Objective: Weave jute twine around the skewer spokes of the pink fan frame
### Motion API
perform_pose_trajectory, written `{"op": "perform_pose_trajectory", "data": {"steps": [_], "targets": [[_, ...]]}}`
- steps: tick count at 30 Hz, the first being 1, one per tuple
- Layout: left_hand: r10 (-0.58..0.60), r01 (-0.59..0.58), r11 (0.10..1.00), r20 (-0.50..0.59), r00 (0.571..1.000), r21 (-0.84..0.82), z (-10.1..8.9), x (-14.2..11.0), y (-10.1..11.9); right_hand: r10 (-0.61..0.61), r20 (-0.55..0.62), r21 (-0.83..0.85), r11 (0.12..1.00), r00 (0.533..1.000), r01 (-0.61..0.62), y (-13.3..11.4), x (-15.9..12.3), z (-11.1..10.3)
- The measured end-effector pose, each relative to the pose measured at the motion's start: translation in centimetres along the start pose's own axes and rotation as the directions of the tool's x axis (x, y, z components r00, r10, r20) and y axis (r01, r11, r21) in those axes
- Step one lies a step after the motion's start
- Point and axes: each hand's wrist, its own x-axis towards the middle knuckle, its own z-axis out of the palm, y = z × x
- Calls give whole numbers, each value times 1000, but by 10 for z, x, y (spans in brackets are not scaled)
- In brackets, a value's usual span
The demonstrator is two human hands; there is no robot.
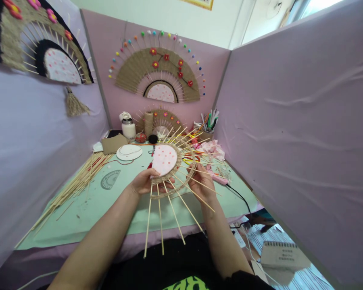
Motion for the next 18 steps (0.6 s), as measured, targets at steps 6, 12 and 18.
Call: {"op": "perform_pose_trajectory", "data": {"steps": [6, 12, 18], "targets": [[95, -127, 986, -263, 960, -107, 2, 6, 5, -30, 72, 41, 999, 997, 27, 5, 0, 0], [132, -195, 950, -253, 958, -245, 7, 7, 8, 23, 72, 97, 995, 997, -30, 17, -5, 6], [308, -365, 872, -213, 927, -325, 14, 9, 5, -20, 41, 48, 999, 999, 18, 32, -10, 15]]}}
